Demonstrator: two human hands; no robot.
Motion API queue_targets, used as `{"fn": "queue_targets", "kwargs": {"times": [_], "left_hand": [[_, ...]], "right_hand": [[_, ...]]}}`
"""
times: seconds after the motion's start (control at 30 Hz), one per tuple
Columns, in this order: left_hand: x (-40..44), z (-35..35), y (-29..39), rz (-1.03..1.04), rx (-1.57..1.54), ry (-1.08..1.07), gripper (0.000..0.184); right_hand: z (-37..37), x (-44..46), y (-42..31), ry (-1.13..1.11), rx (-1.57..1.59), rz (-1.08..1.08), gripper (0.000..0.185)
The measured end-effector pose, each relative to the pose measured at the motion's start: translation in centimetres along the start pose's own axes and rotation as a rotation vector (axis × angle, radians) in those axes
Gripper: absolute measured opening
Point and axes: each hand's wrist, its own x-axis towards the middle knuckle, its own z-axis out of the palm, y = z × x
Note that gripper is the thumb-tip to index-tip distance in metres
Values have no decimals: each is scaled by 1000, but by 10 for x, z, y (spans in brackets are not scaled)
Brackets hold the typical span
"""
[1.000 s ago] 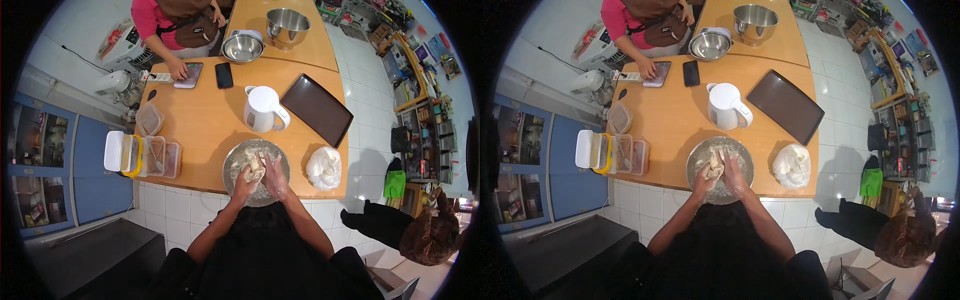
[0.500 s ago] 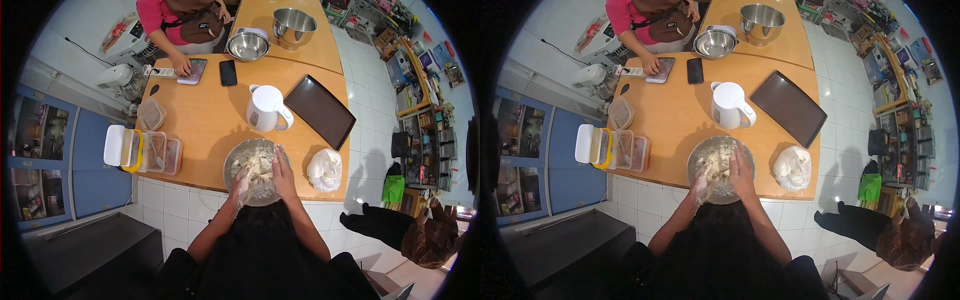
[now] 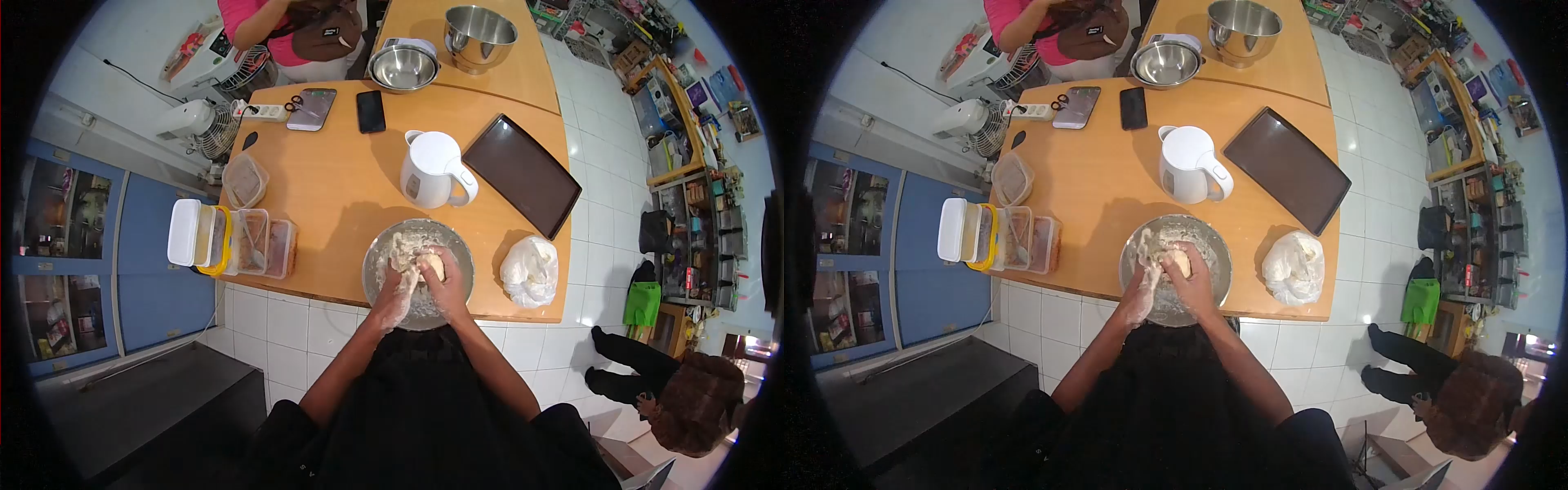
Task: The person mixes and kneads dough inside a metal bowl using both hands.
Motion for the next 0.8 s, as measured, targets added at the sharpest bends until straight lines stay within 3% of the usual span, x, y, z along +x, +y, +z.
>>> {"fn": "queue_targets", "kwargs": {"times": [0.1, 0.13, 0.2, 0.3, 0.37, 0.43, 0.5, 0.57, 0.63, 0.7, 0.8], "left_hand": [[-4, -8, -11, 171, 1083, -117, 50], [-1, -6, -9, 253, 744, -164, 47], [-4, -4, -10, 330, 555, -114, 49], [-5, -3, -7, 280, 691, -133, 53], [-4, 0, -7, 209, 609, -175, 56], [-2, 4, -13, 155, 216, -199, 59], [-8, -2, -26, 241, 264, -154, 60], [-9, -5, -22, 295, 682, -66, 63], [-9, 8, -7, 190, 408, -63, 59], [-10, 14, -18, 128, 134, 21, 59], [-8, 7, -1, -136, -539, -13, 58]], "right_hand": [[-4, 1, -2, 39, 119, 123, 25], [-6, 1, -1, 41, 187, 180, 24], [-8, 0, 6, 30, 240, 222, 19], [-7, 0, 6, 49, 151, 229, 17], [-8, -1, 7, 59, 123, 222, 20], [-11, 0, 11, 44, 184, 219, 25], [-6, -4, 1, 24, 150, 261, 27], [-5, -5, -4, 51, 139, 279, 28], [-5, -3, -3, 101, 149, 280, 30], [-7, -4, -11, 1, 181, 243, 33], [-10, -9, -11, -94, 340, 240, 41]]}}
